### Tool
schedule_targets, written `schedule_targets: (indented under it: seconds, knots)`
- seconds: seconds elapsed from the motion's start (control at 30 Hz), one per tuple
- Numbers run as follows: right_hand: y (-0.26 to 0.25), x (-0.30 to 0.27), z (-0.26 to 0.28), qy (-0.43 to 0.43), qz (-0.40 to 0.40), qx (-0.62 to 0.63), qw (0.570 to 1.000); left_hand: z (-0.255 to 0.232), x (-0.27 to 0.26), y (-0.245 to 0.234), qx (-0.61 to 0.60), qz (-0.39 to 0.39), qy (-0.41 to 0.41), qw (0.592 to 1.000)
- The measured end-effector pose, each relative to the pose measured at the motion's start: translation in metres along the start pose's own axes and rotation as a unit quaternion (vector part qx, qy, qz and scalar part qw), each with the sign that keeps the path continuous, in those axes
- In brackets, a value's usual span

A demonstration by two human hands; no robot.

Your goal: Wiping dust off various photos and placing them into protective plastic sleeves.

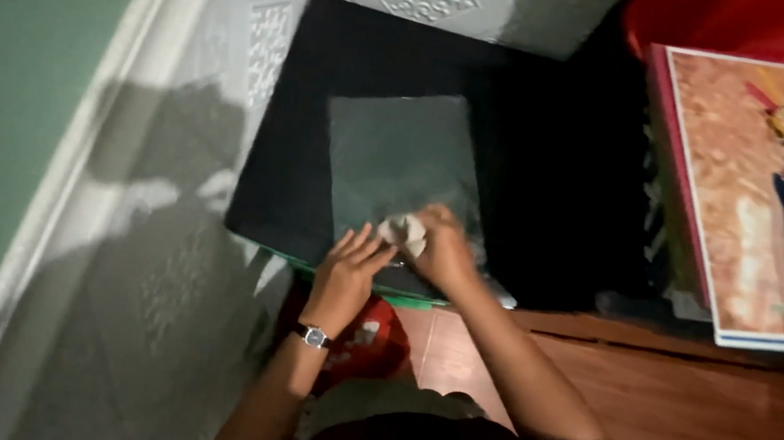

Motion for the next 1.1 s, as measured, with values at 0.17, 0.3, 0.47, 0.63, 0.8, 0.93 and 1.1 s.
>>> schedule_targets:
  seconds: [0.17,0.3,0.47,0.63,0.8,0.93,1.1]
  knots:
    - [-0.029,0.031,-0.079,0.013,-0.099,-0.175,0.980,0.005,-0.010,0.001,0.002,0.002,0.014,1.000]
    - [-0.020,0.051,-0.076,0.075,-0.143,-0.115,0.980,0.008,-0.011,0.005,0.004,-0.007,0.025,1.000]
    - [0.060,0.060,-0.021,-0.119,0.049,-0.058,0.990,0.013,-0.020,0.010,0.001,0.016,0.026,1.000]
    - [0.021,0.119,-0.097,-0.060,-0.028,-0.247,0.967,0.014,-0.024,-0.001,-0.038,0.033,0.021,0.999]
    - [0.013,0.125,-0.047,-0.029,-0.096,-0.141,0.985,0.020,-0.035,0.016,-0.047,0.007,0.026,0.999]
    - [0.088,0.094,-0.019,-0.117,0.091,-0.026,0.989,0.024,-0.044,0.022,-0.038,-0.022,0.038,0.998]
    - [0.085,0.155,-0.063,-0.089,0.038,-0.209,0.973,0.016,-0.038,-0.001,-0.077,0.021,0.034,0.996]
Point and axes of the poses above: each hand's wrist, its own x-axis towards the middle knuckle, its own y-axis out of the palm, z = x × y, the point moved 5 cm from there along x, towards the middle knuckle, and after that the axes turned 11 degrees about x, right-handed, at the moved point
